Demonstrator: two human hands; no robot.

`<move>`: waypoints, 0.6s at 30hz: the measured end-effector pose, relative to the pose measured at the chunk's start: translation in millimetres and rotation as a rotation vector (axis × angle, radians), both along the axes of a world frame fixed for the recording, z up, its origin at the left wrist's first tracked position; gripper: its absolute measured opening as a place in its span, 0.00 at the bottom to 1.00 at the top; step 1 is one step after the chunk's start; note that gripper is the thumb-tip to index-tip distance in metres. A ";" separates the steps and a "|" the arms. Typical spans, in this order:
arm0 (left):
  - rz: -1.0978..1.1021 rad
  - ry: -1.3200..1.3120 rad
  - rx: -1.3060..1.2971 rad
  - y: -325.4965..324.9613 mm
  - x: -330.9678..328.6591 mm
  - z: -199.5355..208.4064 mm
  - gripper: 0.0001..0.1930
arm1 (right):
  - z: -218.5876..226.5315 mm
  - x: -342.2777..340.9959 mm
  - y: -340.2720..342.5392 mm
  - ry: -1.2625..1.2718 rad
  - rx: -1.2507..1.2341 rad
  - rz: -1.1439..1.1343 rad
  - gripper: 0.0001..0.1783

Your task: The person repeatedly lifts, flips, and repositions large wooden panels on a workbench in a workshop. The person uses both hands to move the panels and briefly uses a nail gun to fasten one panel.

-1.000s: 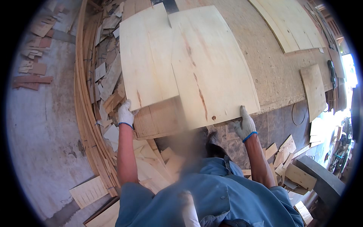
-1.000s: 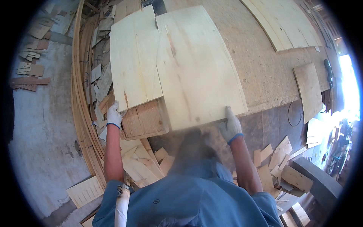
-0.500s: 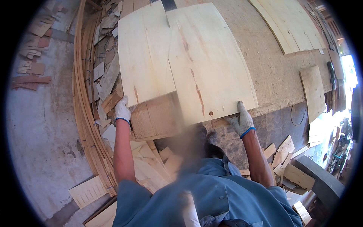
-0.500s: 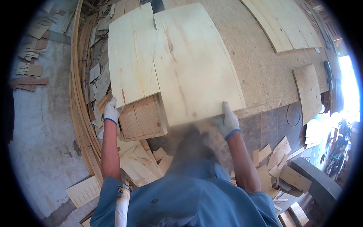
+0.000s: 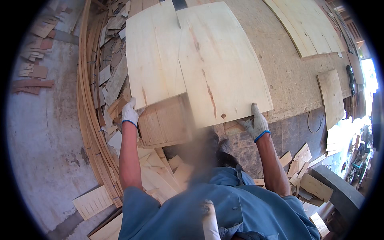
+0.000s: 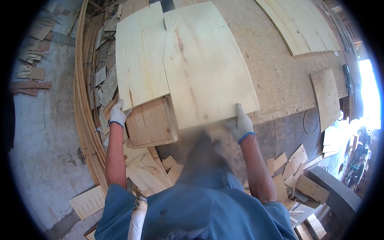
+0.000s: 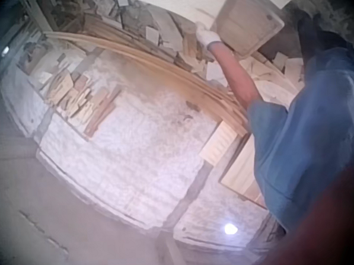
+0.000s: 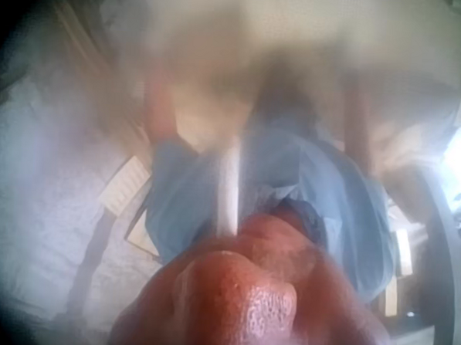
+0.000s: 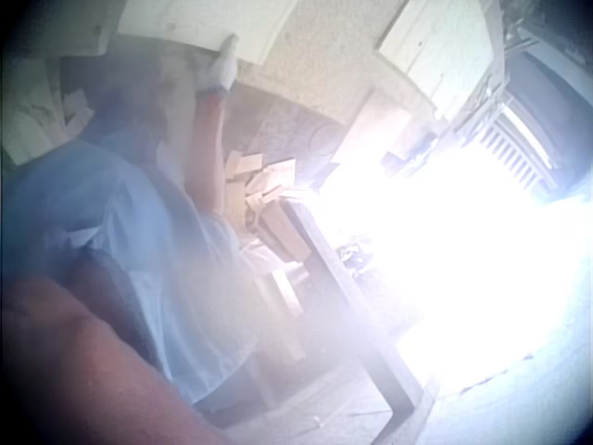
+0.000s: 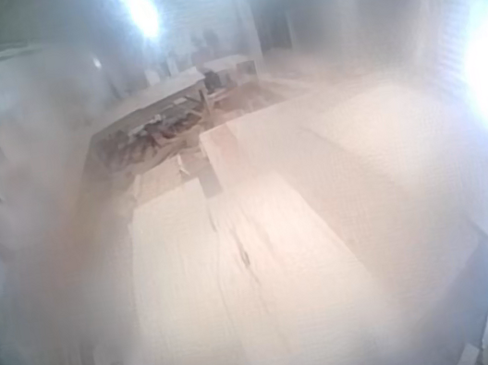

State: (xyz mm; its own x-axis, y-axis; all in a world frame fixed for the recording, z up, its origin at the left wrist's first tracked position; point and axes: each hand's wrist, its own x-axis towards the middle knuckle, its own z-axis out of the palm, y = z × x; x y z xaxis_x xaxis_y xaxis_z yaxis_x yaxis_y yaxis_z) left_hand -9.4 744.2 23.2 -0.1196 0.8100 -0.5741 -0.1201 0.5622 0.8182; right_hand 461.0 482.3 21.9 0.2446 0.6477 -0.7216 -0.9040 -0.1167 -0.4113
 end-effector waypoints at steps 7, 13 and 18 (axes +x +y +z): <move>0.003 0.018 -0.004 1.6 0.0 -0.9 0.18 | -3.3 1.0 0.0 -0.011 -0.033 -0.003 0.23; -0.004 0.006 -0.028 2.2 0.3 0.8 0.18 | -3.2 0.9 0.7 -0.026 -0.032 0.020 0.23; -0.002 -0.003 -0.013 1.7 5.7 7.3 0.18 | -28.9 -0.5 -4.1 -0.283 0.061 0.040 0.25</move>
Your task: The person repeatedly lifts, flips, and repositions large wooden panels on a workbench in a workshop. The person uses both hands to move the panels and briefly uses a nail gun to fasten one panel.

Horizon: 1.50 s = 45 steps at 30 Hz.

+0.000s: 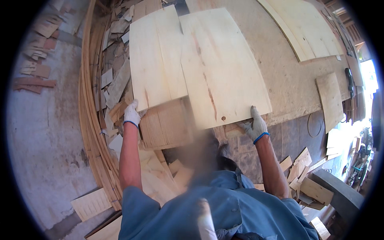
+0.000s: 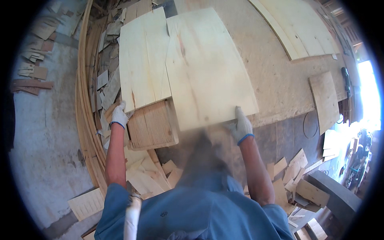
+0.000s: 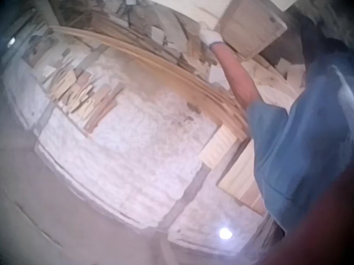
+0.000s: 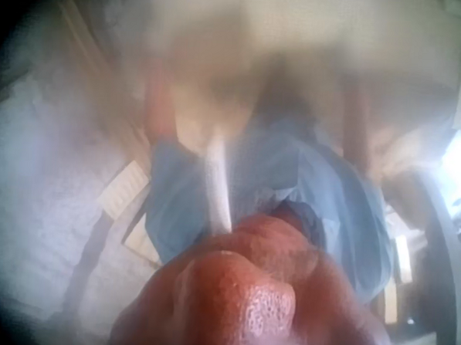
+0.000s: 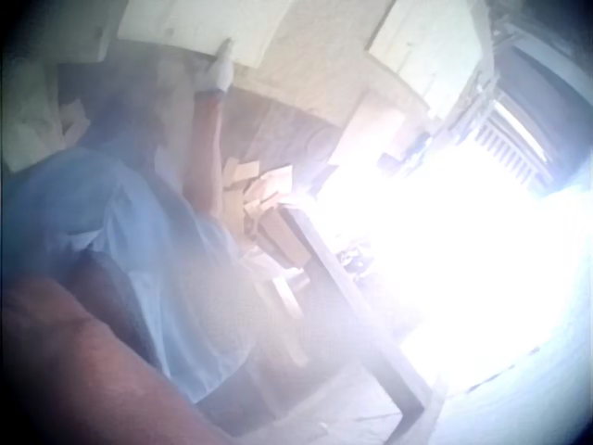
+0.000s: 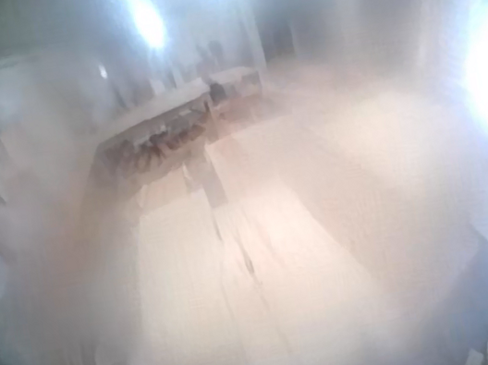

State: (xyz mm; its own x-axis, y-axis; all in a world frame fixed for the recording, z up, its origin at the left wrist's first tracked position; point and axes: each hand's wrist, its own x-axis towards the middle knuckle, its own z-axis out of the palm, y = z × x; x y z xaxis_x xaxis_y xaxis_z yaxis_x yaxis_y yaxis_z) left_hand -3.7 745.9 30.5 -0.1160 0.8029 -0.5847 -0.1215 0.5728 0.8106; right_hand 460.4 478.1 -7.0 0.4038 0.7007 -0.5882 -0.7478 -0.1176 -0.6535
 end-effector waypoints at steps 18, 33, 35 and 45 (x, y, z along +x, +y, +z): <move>-0.051 -0.133 0.283 -17.7 -6.0 106.2 0.22 | 119.1 -17.5 -18.2 0.190 0.123 -0.081 0.24; -0.195 0.303 0.444 -190.6 -24.8 170.5 0.22 | -38.8 -44.1 -206.2 0.442 0.069 -0.003 0.26; -0.165 0.334 0.383 -235.8 -49.0 132.4 0.21 | -33.5 -38.8 -233.0 0.388 0.019 0.059 0.26; -0.558 1.082 0.488 -383.5 -123.0 -30.4 0.25 | -7.2 81.3 -290.5 -0.803 -0.316 0.450 0.18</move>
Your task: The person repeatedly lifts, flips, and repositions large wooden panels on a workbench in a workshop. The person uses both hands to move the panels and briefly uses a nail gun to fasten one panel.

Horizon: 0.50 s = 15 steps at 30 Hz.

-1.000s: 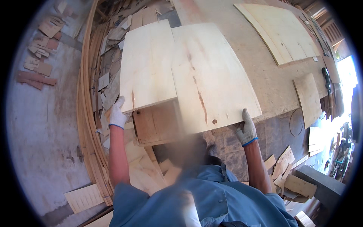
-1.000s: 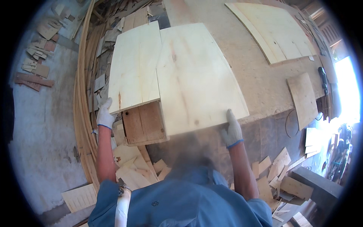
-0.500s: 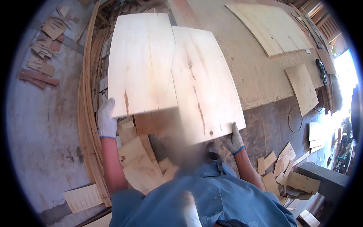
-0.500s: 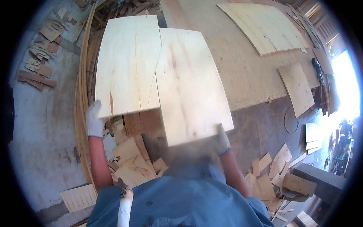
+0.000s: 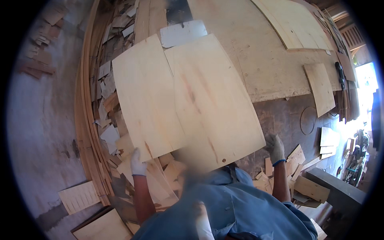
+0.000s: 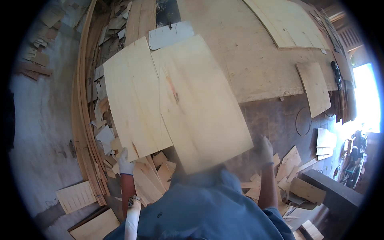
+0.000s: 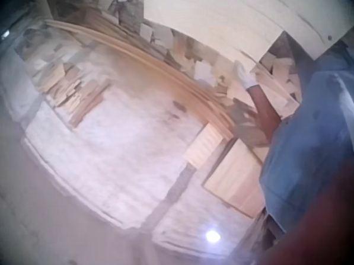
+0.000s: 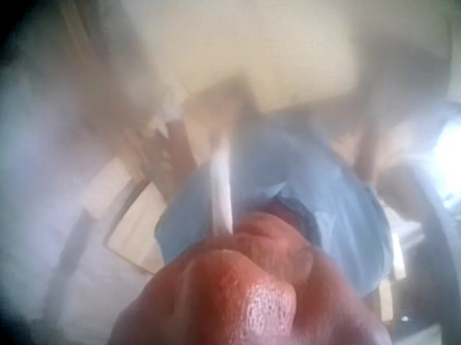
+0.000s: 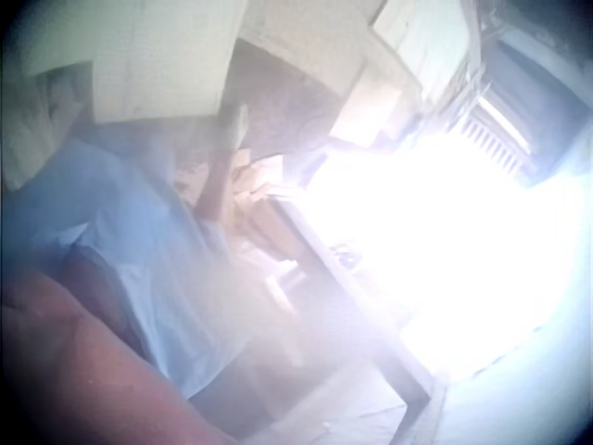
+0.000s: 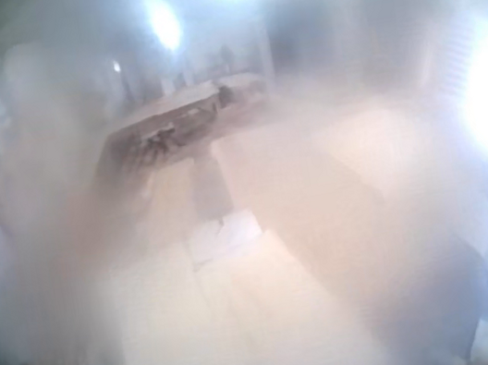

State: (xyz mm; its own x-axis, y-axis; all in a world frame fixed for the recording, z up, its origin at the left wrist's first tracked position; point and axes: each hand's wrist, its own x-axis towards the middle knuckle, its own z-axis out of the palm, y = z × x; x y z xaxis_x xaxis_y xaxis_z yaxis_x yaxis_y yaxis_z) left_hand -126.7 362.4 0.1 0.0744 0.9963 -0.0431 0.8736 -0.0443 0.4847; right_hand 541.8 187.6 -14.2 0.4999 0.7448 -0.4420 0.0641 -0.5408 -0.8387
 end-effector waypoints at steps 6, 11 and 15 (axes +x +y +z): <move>0.747 -1.352 -0.390 33.0 33.7 14.0 0.22 | 37.4 -52.8 94.7 -0.109 -0.117 -0.076 0.20; 0.595 -1.056 -0.296 71.8 14.2 24.9 0.23 | 53.7 -106.6 126.9 -0.202 -0.130 -0.169 0.22; 0.662 -1.033 -0.160 126.2 -6.1 19.7 0.25 | 56.8 -129.4 159.6 -0.143 -0.083 -0.188 0.22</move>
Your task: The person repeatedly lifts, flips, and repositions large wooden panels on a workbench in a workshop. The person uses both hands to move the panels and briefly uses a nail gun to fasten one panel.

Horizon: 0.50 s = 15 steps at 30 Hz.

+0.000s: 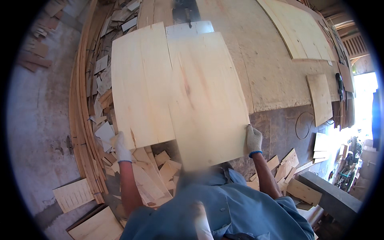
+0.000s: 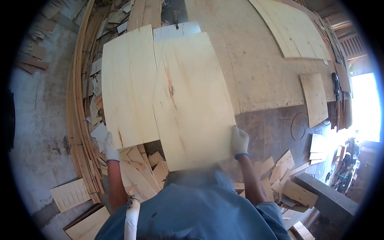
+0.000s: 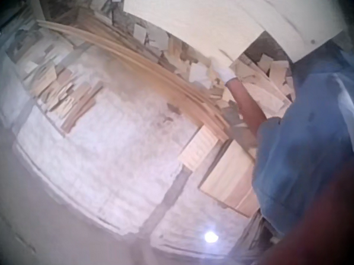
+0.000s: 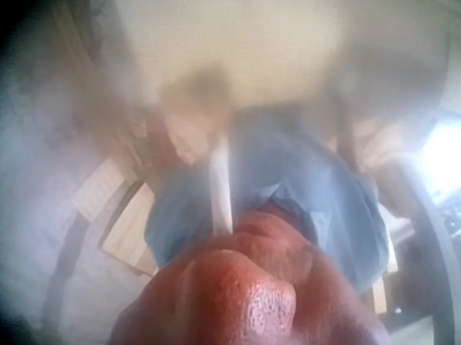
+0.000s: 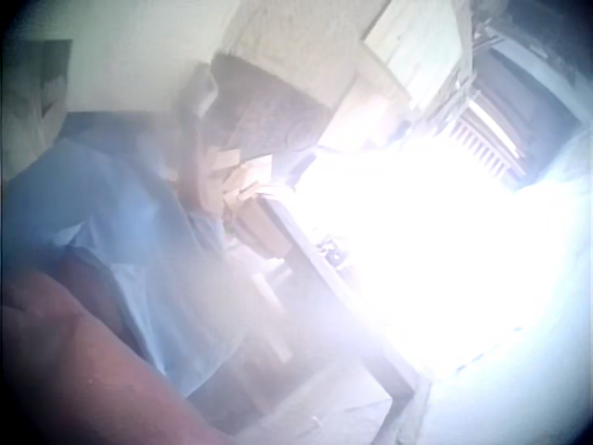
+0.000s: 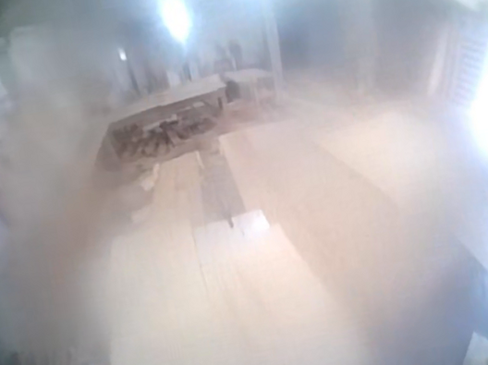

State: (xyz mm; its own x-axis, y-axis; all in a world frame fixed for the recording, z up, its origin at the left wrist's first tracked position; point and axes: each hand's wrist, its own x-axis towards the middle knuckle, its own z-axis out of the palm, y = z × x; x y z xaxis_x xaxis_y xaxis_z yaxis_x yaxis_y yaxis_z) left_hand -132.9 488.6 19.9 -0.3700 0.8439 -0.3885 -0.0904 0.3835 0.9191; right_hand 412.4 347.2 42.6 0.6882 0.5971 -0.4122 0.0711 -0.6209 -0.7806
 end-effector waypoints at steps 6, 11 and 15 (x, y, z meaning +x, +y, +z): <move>-0.041 0.090 -0.043 72.8 33.3 63.2 0.24 | 4.5 -11.4 41.2 -0.042 -0.020 0.014 0.23; -0.075 -0.057 -0.064 97.9 17.6 41.4 0.22 | 18.1 -12.6 59.7 -0.050 -0.034 0.021 0.24; -0.058 -0.136 -0.059 107.3 0.3 24.6 0.22 | 12.3 -14.4 63.4 -0.073 -0.072 0.030 0.23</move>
State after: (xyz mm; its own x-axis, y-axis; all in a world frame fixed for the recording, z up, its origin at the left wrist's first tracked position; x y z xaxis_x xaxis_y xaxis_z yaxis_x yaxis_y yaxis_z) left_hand -132.6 596.0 44.4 -0.2620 0.8366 -0.4810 -0.1884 0.4445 0.8757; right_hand 398.0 410.5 54.8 0.7000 0.5886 -0.4043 0.1453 -0.6718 -0.7263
